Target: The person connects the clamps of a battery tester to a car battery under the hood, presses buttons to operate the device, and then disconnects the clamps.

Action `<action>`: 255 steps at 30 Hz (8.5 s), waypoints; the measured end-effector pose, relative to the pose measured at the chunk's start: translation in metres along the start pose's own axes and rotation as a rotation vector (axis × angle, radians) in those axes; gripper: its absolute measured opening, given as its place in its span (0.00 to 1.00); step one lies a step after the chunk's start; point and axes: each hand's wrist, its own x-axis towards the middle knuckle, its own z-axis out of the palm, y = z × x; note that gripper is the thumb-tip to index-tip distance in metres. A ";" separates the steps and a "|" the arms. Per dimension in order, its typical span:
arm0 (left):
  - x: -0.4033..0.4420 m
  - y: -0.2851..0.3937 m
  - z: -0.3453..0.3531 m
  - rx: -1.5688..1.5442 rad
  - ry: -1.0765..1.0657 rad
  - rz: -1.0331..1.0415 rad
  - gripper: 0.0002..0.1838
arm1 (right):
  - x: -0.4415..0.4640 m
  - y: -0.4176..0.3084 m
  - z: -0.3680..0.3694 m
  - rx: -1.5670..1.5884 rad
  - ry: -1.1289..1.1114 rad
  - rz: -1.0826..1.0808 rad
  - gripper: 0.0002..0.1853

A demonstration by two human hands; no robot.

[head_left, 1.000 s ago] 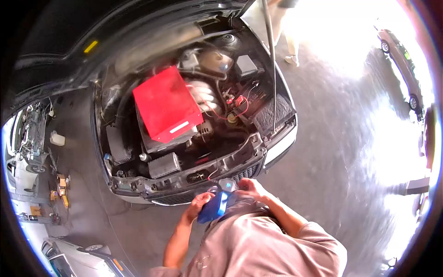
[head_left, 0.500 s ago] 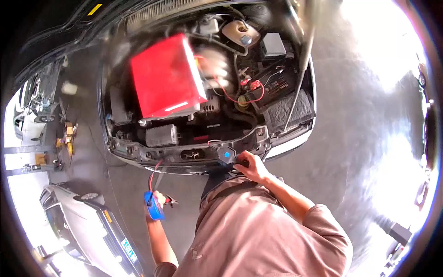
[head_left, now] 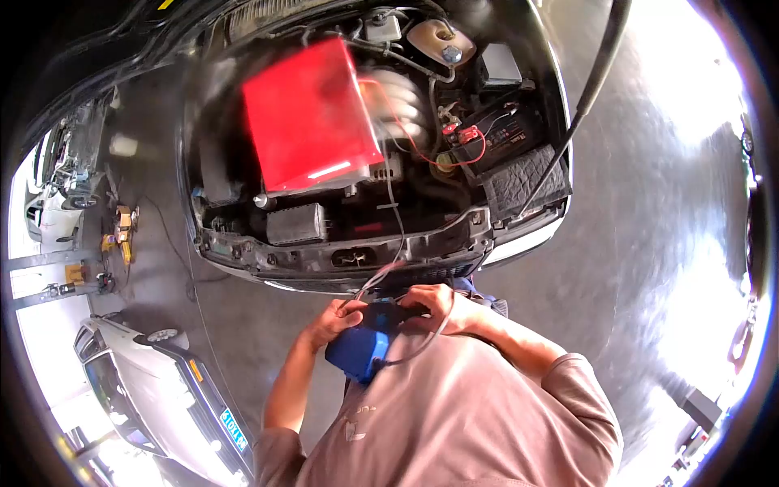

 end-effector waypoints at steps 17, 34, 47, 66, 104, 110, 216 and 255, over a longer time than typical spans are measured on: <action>-0.024 0.010 0.015 0.243 0.120 -0.030 0.26 | 0.027 0.009 0.040 -0.248 -0.008 0.307 0.27; -0.047 0.003 0.024 0.310 0.019 0.011 0.24 | 0.017 -0.003 0.037 -0.138 -0.026 0.175 0.25; -0.038 -0.024 0.001 0.036 -0.021 -0.211 0.24 | 0.028 -0.021 0.013 -0.432 -0.062 -0.102 0.22; -0.054 0.017 0.037 0.100 0.059 -0.009 0.22 | 0.025 -0.022 -0.006 -0.462 -0.448 0.165 0.24; 0.021 0.041 0.111 0.537 0.255 0.075 0.20 | -0.046 0.077 -0.089 0.124 0.658 0.269 0.07; 0.045 0.027 0.137 0.700 0.234 0.139 0.12 | -0.030 0.003 -0.053 0.008 -0.137 -0.001 0.24; 0.170 -0.012 0.262 0.034 1.099 0.067 0.14 | 0.050 0.307 -0.423 0.413 0.958 0.992 0.16; 0.102 -0.003 0.249 0.003 1.082 0.246 0.12 | 0.050 0.280 -0.335 -0.593 0.365 0.246 0.17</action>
